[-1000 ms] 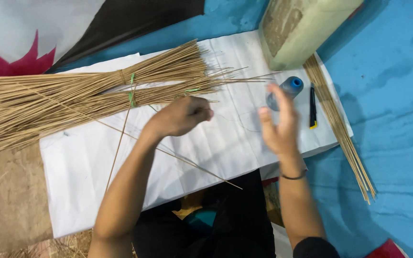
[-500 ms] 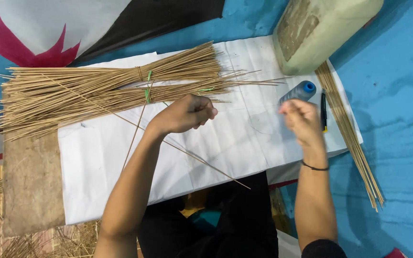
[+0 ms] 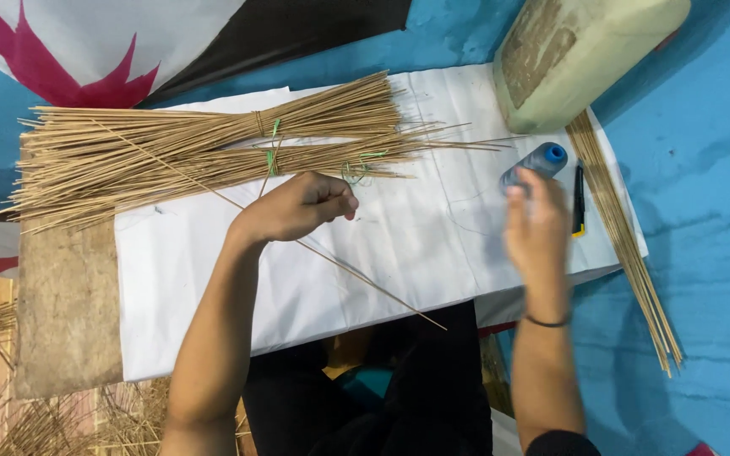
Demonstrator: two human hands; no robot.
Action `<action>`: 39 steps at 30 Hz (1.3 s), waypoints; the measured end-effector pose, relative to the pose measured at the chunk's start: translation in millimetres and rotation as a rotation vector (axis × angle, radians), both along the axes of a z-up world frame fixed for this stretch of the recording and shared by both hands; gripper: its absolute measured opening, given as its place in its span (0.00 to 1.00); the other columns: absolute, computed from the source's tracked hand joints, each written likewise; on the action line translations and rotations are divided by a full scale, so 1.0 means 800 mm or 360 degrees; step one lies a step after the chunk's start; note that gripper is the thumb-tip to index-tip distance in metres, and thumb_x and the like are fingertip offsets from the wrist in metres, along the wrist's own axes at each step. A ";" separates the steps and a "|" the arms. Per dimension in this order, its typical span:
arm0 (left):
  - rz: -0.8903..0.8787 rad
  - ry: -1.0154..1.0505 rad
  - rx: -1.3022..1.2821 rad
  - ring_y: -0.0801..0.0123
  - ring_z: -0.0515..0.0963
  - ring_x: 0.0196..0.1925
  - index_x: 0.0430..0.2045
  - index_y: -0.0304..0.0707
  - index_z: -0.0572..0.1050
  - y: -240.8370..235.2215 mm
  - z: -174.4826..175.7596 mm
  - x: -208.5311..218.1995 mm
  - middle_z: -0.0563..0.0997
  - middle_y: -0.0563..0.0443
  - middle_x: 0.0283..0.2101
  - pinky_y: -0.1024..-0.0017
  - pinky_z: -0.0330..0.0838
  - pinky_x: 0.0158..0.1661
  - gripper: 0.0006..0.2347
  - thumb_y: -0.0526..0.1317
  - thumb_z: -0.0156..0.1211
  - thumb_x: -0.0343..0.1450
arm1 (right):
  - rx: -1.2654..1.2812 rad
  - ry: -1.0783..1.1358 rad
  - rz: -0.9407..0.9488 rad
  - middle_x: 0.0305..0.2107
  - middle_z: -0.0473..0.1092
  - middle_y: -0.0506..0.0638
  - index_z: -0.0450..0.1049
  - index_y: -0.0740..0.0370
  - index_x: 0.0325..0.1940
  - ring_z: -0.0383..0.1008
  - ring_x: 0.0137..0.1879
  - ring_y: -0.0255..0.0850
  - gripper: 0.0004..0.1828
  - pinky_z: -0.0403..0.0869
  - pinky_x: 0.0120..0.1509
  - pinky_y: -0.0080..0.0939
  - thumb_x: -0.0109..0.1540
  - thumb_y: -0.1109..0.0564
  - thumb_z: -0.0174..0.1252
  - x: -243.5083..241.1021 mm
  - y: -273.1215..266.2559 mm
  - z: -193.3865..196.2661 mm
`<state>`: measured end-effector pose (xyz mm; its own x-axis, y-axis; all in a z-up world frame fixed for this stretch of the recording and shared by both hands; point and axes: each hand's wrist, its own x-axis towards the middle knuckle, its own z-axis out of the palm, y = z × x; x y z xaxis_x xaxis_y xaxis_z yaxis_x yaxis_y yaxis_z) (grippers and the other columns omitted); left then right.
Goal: Assembling a kite frame by tying thin wooden sticks together with thread.
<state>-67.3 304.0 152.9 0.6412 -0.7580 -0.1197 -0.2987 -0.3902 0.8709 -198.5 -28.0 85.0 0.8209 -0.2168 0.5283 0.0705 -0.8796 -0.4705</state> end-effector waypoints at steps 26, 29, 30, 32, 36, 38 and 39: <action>0.0571 0.0191 -0.0699 0.81 0.58 0.17 0.28 0.33 0.75 0.095 -0.054 0.026 0.59 0.61 0.15 0.84 0.53 0.21 0.10 0.35 0.52 0.79 | 0.1524 0.0555 0.0692 0.09 0.54 0.42 0.76 0.71 0.43 0.53 0.14 0.25 0.09 0.52 0.18 0.23 0.68 0.61 0.54 0.033 -0.028 -0.055; 0.0669 0.0197 -0.0791 0.81 0.57 0.16 0.28 0.34 0.74 0.104 -0.065 0.035 0.58 0.62 0.16 0.83 0.52 0.20 0.09 0.35 0.51 0.80 | 0.1466 0.0524 0.0638 0.08 0.52 0.43 0.76 0.71 0.41 0.51 0.13 0.26 0.09 0.53 0.18 0.25 0.68 0.62 0.53 0.030 -0.040 -0.054; 0.0719 0.0195 -0.0845 0.81 0.58 0.16 0.29 0.35 0.73 0.108 -0.071 0.040 0.59 0.61 0.16 0.82 0.52 0.20 0.09 0.36 0.51 0.80 | 0.1448 0.0522 0.0604 0.08 0.50 0.43 0.77 0.71 0.40 0.49 0.13 0.27 0.09 0.52 0.18 0.26 0.68 0.63 0.53 0.029 -0.043 -0.053; 0.0795 0.0178 -0.0950 0.82 0.57 0.16 0.30 0.36 0.73 0.123 -0.077 0.047 0.58 0.61 0.17 0.82 0.51 0.20 0.09 0.37 0.51 0.80 | 0.1434 0.0509 0.0595 0.08 0.50 0.43 0.77 0.72 0.40 0.49 0.13 0.27 0.08 0.52 0.18 0.26 0.68 0.64 0.53 0.026 -0.044 -0.046; 0.1028 0.0163 -0.1319 0.82 0.53 0.17 0.31 0.43 0.71 0.161 -0.084 0.062 0.54 0.62 0.19 0.82 0.48 0.22 0.08 0.39 0.51 0.81 | 0.1400 0.0482 0.0555 0.07 0.51 0.44 0.76 0.72 0.40 0.50 0.13 0.27 0.08 0.53 0.18 0.26 0.69 0.63 0.53 0.019 -0.051 -0.044; 0.1086 0.0190 -0.1317 0.82 0.52 0.19 0.29 0.45 0.69 0.161 -0.057 0.047 0.57 0.63 0.20 0.81 0.46 0.22 0.10 0.43 0.51 0.81 | 0.1298 0.0647 0.0484 0.10 0.51 0.41 0.78 0.68 0.42 0.48 0.17 0.28 0.12 0.51 0.21 0.29 0.69 0.56 0.54 0.015 -0.053 -0.034; 0.1147 0.0217 -0.1319 0.82 0.52 0.20 0.27 0.48 0.68 0.162 -0.044 0.039 0.60 0.64 0.22 0.81 0.43 0.22 0.12 0.46 0.51 0.81 | 0.1190 0.0810 0.0415 0.13 0.51 0.39 0.79 0.64 0.43 0.47 0.20 0.30 0.16 0.50 0.25 0.32 0.69 0.48 0.54 0.013 -0.054 -0.029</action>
<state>-36.0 433.6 117.8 0.9847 -0.0902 0.1491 -0.1179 0.2849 0.9513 -187.7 -70.8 61.4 0.9853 -0.1317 -0.1091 -0.1466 -0.3222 -0.9353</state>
